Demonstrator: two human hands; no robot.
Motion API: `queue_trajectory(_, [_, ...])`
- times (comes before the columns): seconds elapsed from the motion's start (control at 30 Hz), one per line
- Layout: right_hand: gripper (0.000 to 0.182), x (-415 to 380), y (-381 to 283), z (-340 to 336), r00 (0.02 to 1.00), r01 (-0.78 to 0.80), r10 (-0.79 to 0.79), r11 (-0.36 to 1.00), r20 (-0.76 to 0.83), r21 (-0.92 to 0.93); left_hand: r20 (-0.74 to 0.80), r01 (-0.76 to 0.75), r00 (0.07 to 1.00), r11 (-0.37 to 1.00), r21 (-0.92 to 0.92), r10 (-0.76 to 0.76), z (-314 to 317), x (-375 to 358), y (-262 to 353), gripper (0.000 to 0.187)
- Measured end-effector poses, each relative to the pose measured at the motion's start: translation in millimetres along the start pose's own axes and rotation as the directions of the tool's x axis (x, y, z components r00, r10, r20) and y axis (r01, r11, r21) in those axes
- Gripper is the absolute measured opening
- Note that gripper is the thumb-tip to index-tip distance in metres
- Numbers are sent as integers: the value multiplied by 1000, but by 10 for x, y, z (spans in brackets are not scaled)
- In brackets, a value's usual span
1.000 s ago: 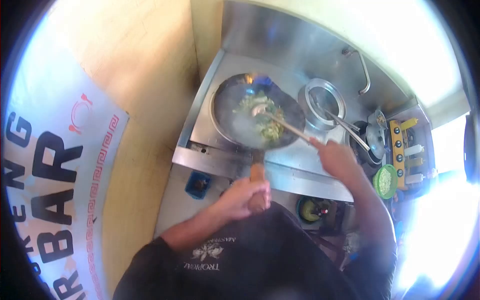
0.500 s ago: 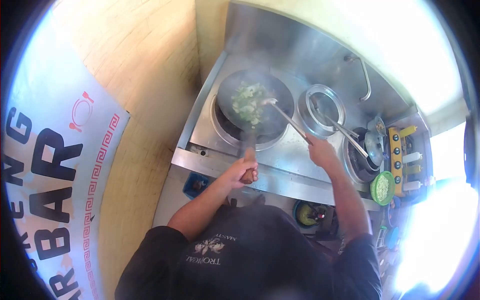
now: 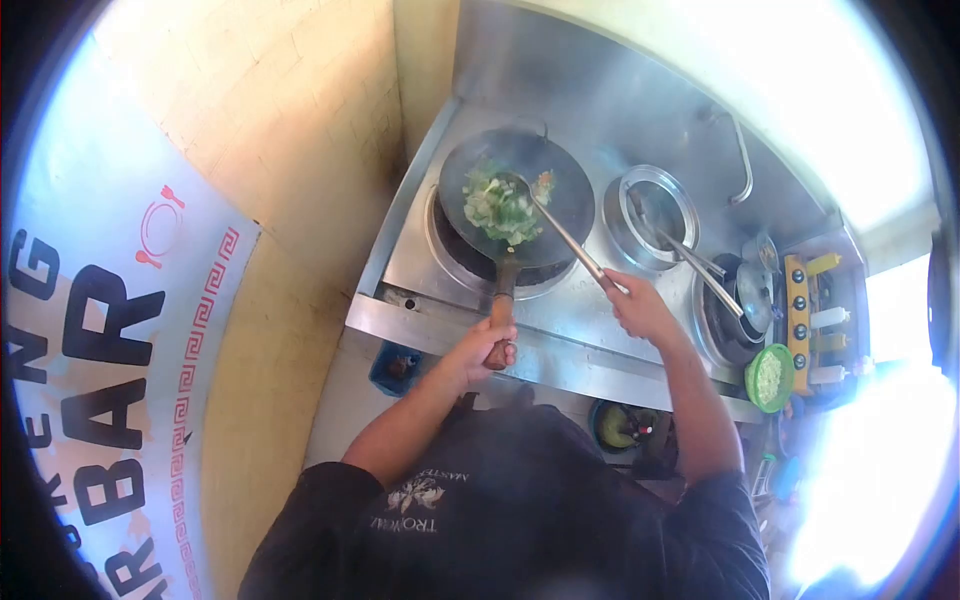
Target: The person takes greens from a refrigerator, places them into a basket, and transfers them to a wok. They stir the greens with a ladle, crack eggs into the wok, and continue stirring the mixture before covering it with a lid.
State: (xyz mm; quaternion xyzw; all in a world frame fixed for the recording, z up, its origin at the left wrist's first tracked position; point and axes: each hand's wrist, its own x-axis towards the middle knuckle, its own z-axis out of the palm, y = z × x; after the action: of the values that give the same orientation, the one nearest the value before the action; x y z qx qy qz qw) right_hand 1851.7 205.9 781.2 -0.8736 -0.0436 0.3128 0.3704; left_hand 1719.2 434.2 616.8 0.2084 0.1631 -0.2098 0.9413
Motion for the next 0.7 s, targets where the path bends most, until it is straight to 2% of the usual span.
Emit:
queue_trajectory(0.03, [44,-58,218,-27,941,303,-333,912,-68,-275,1,1,1000,1000,-6,-1,-7,-2,-1,29])
queue_trajectory(0.07, [45,-139,206,-24,772,521,-635,666,-39,-533,-15,8,1000,1000,-4,-8,16,-18,18,29])
queue_trajectory(0.1, [45,-163,156,-12,771,520,-635,666,-41,-535,-30,14,999,1000,1,-14,39,-23,41,29])
queue_trajectory(0.13, [46,-192,98,25,891,310,-453,655,-30,-690,-27,16,1000,1000,5,-16,57,-17,51,29])
queue_trajectory(0.17, [47,-246,7,108,967,91,-245,576,-65,-812,-43,7,999,1000,4,-7,69,-23,33,28])
queue_trajectory(0.2, [47,-154,-53,172,967,85,-243,580,-73,-810,-58,-5,998,1000,2,6,72,-20,17,26])
queue_trajectory(0.27, [47,230,-183,271,985,-9,-129,622,-114,-783,-54,3,999,1000,16,-2,-6,37,21,28])
queue_trajectory(0.3, [47,336,-189,352,985,-12,-128,625,-118,-781,-55,14,998,1000,28,-12,-40,48,16,30])
queue_trajectory(0.37, [49,472,-204,491,969,83,-223,695,-105,-714,-61,41,997,998,53,-37,-29,37,93,29])
queue_trajectory(0.4, [48,261,-274,520,969,91,-234,633,-78,-769,-71,66,996,995,69,-61,10,-1,140,27])
queue_trajectory(0.47, [47,-200,-229,479,978,66,-196,615,-71,-786,-66,45,997,999,29,-43,234,-197,77,24])
queue_trajectory(0.53, [45,-260,-166,276,983,46,-170,579,-65,-814,-49,7,999,1000,-21,-8,590,-272,69,21])
queue_trajectory(0.6, [40,-224,-48,138,920,242,-376,765,-109,-596,-25,-9,1000,1000,-20,8,790,-338,-21,16])
queue_trajectory(0.7, [37,251,-230,365,903,196,-381,775,-197,-600,-91,-17,996,1000,-9,17,508,-87,-4,14])
